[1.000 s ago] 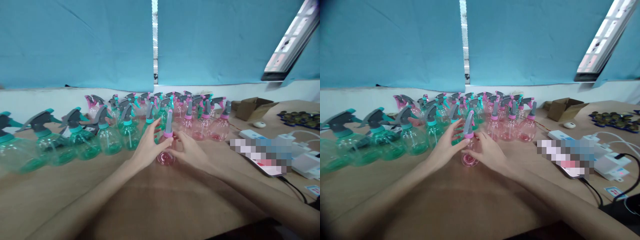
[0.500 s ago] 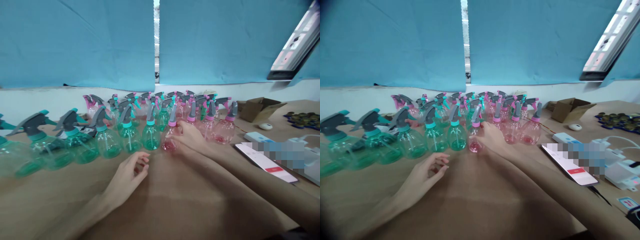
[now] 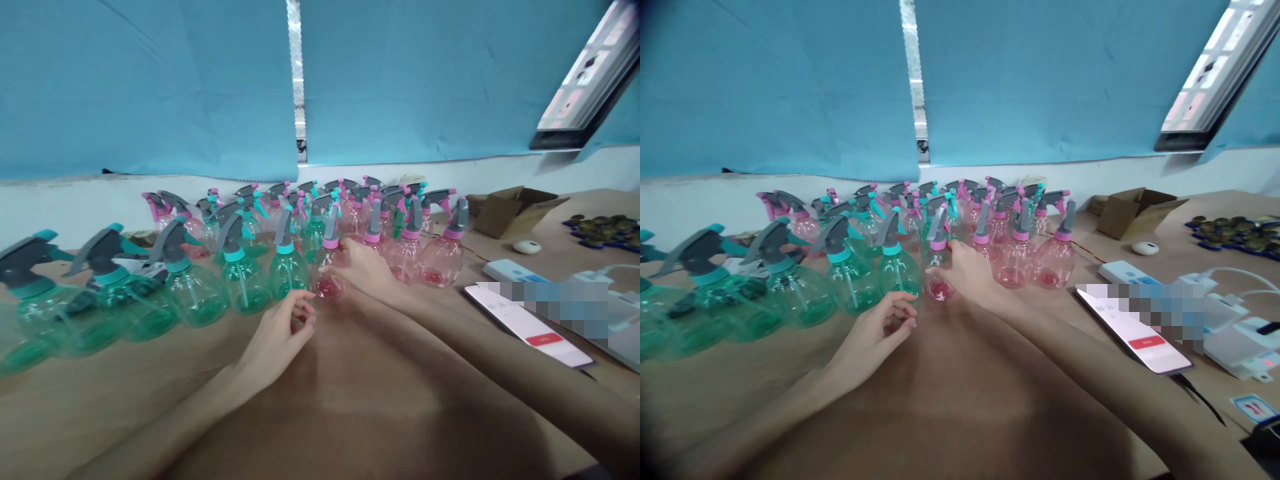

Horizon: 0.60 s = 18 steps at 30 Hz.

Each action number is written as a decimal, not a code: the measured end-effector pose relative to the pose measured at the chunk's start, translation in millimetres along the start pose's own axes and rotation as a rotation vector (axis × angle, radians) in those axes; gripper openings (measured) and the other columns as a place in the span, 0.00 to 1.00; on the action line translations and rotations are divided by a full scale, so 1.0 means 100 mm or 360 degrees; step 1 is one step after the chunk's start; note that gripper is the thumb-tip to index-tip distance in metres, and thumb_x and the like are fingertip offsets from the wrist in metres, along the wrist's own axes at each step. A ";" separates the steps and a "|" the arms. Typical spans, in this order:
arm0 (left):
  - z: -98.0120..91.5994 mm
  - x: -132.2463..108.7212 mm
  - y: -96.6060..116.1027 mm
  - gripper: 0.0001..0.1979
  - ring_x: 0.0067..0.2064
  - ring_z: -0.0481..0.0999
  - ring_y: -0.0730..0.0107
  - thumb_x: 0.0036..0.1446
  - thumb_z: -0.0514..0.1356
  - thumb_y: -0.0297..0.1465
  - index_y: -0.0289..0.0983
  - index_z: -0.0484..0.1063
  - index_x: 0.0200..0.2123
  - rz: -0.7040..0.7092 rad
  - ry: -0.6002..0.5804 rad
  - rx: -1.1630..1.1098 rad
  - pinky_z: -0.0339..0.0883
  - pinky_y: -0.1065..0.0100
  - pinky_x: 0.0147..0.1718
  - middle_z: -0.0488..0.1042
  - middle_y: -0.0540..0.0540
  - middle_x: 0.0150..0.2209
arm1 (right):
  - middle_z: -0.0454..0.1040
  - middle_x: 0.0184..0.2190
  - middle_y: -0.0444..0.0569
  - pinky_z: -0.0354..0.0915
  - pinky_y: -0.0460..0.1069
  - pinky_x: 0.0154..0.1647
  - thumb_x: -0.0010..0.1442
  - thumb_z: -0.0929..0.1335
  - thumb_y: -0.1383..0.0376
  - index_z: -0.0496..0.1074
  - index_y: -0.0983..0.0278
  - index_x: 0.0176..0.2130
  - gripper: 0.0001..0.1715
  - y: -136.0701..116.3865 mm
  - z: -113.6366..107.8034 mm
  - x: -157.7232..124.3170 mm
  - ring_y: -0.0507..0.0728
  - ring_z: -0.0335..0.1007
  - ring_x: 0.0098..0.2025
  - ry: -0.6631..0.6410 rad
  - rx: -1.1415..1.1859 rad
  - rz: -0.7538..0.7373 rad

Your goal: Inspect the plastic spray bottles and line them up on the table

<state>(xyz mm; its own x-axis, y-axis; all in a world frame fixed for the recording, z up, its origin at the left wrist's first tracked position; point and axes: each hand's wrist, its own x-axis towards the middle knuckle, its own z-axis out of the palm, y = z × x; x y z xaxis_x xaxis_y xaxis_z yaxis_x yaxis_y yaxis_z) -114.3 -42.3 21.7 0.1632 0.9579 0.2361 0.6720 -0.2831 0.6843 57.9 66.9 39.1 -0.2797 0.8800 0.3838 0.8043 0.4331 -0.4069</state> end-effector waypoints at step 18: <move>0.38 0.42 0.11 0.12 0.41 0.74 0.67 0.57 0.54 0.28 0.39 0.62 0.45 -0.0009 -0.0076 -0.0172 0.69 0.63 0.39 0.72 0.46 0.39 | 0.77 0.41 0.54 0.65 0.55 0.37 0.59 0.66 0.52 0.68 0.64 0.49 0.24 0.64 -0.44 -0.53 0.64 0.73 0.40 0.0265 0.0046 0.0048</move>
<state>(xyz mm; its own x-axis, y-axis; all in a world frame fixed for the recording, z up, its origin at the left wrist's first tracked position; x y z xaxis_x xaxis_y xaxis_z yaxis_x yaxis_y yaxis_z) -72.9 -3.3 13.1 0.1955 0.9600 0.2005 0.5916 -0.2785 0.7566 147.5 39.2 28.9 -0.1632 0.8492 0.5023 0.7950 0.4147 -0.4427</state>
